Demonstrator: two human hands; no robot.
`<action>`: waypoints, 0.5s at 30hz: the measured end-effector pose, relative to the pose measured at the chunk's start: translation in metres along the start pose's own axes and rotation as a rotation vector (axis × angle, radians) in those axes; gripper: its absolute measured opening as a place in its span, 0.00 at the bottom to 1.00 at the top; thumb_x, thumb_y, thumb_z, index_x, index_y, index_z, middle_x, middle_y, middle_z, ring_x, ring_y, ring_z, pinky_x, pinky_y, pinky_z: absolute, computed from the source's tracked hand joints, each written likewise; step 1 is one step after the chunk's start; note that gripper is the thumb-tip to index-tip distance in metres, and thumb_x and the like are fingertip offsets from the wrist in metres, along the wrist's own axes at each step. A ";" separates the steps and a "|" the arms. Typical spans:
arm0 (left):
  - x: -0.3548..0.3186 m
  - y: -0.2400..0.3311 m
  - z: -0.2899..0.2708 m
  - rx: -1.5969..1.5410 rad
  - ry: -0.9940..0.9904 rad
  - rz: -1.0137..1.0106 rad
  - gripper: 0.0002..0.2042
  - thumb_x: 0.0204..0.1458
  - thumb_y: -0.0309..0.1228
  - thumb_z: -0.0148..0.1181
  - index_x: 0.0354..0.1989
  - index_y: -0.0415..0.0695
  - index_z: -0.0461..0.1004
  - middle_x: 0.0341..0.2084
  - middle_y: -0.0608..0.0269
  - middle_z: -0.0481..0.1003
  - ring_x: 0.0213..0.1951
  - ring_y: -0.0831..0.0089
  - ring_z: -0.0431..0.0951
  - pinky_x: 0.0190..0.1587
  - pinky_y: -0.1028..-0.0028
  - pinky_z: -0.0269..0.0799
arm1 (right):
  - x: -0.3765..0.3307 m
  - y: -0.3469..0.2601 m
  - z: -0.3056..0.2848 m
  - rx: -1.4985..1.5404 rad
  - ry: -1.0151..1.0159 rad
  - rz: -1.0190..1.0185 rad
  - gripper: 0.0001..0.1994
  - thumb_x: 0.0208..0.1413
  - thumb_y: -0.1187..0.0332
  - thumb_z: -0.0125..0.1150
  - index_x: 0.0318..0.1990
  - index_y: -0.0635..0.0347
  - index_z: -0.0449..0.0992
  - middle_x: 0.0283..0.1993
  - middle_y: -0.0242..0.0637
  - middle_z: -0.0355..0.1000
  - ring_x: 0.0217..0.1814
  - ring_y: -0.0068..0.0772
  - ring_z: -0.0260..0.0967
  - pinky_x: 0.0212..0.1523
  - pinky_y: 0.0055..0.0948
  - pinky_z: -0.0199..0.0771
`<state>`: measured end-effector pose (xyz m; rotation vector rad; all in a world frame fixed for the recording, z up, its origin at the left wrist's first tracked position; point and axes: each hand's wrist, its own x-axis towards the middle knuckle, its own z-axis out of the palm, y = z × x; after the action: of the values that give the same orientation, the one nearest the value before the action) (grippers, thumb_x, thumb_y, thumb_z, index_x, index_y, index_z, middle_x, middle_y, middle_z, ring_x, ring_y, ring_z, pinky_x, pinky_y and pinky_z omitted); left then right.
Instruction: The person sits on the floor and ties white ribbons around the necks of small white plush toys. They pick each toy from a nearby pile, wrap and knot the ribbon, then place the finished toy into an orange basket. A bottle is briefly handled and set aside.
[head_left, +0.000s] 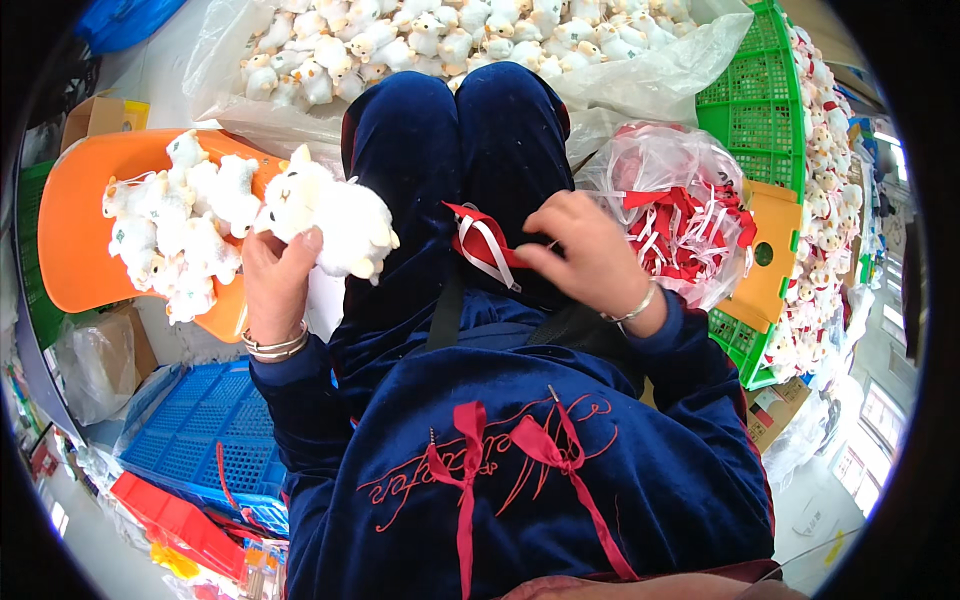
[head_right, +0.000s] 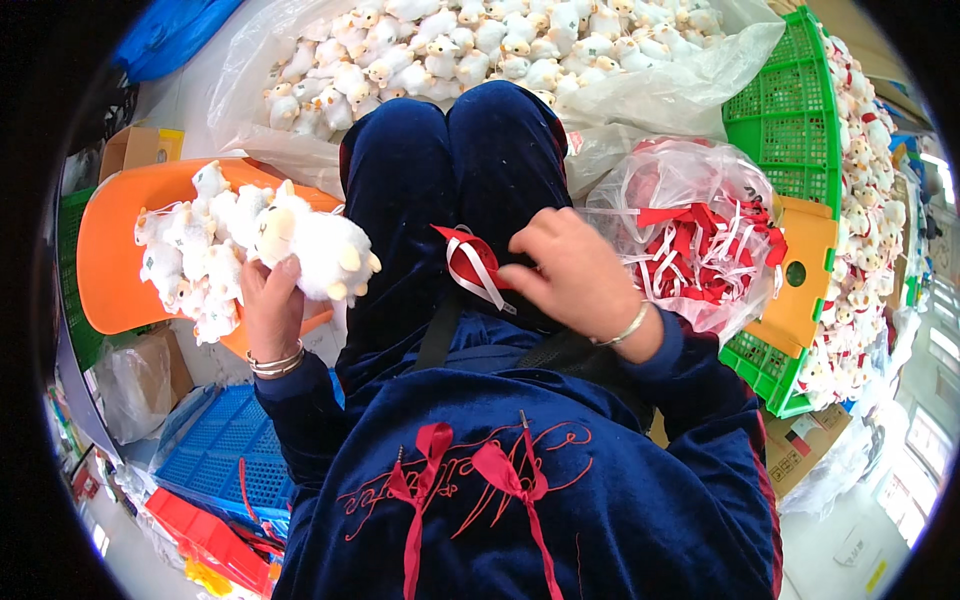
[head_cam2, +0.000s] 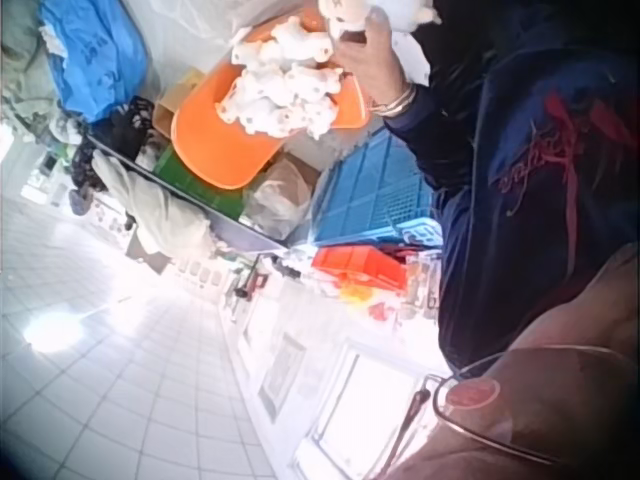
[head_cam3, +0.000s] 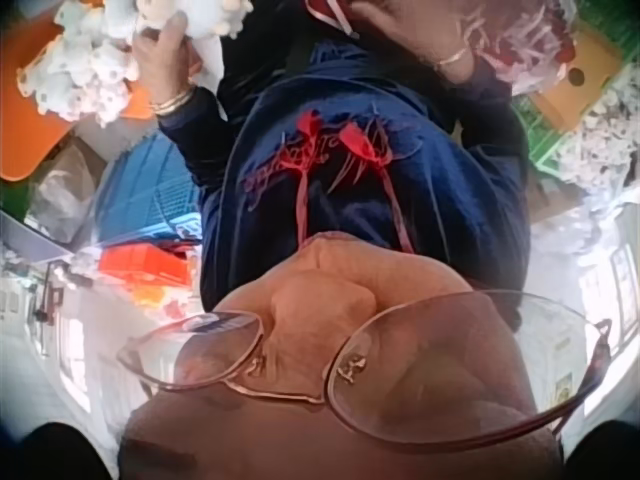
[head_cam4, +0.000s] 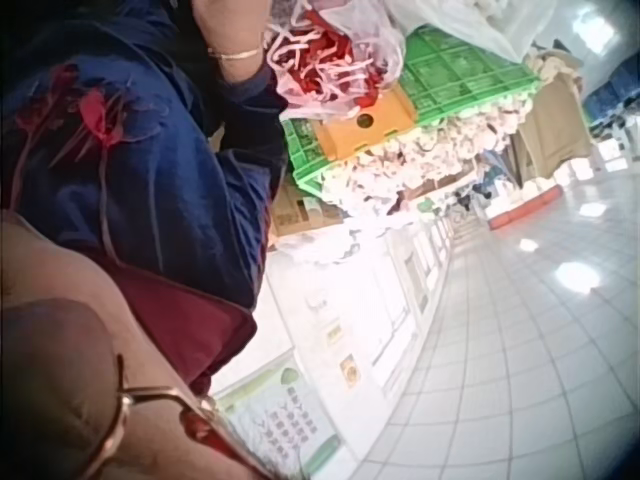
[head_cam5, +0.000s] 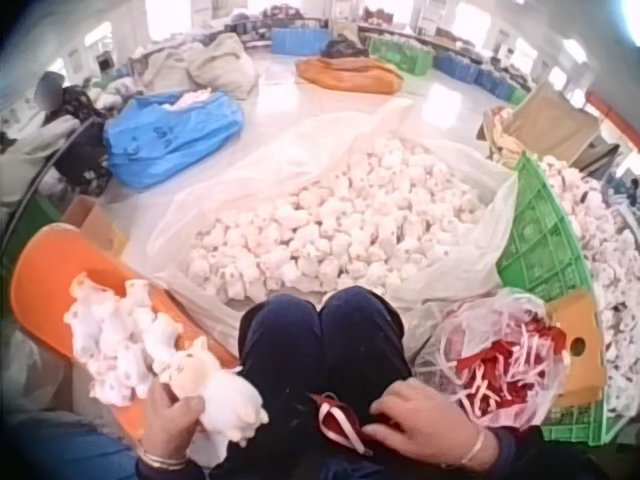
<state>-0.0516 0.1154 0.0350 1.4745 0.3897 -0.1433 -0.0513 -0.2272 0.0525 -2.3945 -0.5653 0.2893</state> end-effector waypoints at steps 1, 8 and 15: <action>-0.002 -0.002 -0.002 0.008 -0.019 -0.007 0.32 0.48 0.36 0.66 0.60 0.29 0.69 0.48 0.49 0.79 0.49 0.66 0.80 0.52 0.69 0.76 | 0.002 0.000 0.010 -0.087 -0.059 -0.018 0.09 0.53 0.66 0.69 0.36 0.60 0.78 0.39 0.42 0.72 0.45 0.48 0.69 0.47 0.40 0.71; -0.016 -0.015 -0.010 -0.095 -0.021 0.025 0.35 0.45 0.41 0.67 0.60 0.32 0.68 0.50 0.51 0.78 0.51 0.63 0.80 0.55 0.67 0.75 | 0.015 -0.009 -0.034 0.671 -0.460 -0.098 0.07 0.58 0.70 0.66 0.37 0.64 0.78 0.37 0.41 0.74 0.40 0.38 0.74 0.43 0.30 0.72; -0.019 -0.025 -0.023 -0.110 -0.258 0.172 0.41 0.44 0.42 0.71 0.66 0.35 0.61 0.54 0.54 0.75 0.53 0.66 0.79 0.57 0.66 0.75 | 0.012 -0.022 -0.064 0.844 -0.535 0.095 0.09 0.66 0.71 0.56 0.48 0.67 0.77 0.33 0.32 0.77 0.34 0.18 0.75 0.37 0.23 0.74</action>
<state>-0.0813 0.1324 0.0173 1.3535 0.0604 -0.1690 -0.0254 -0.2418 0.1148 -1.5114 -0.4329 1.0064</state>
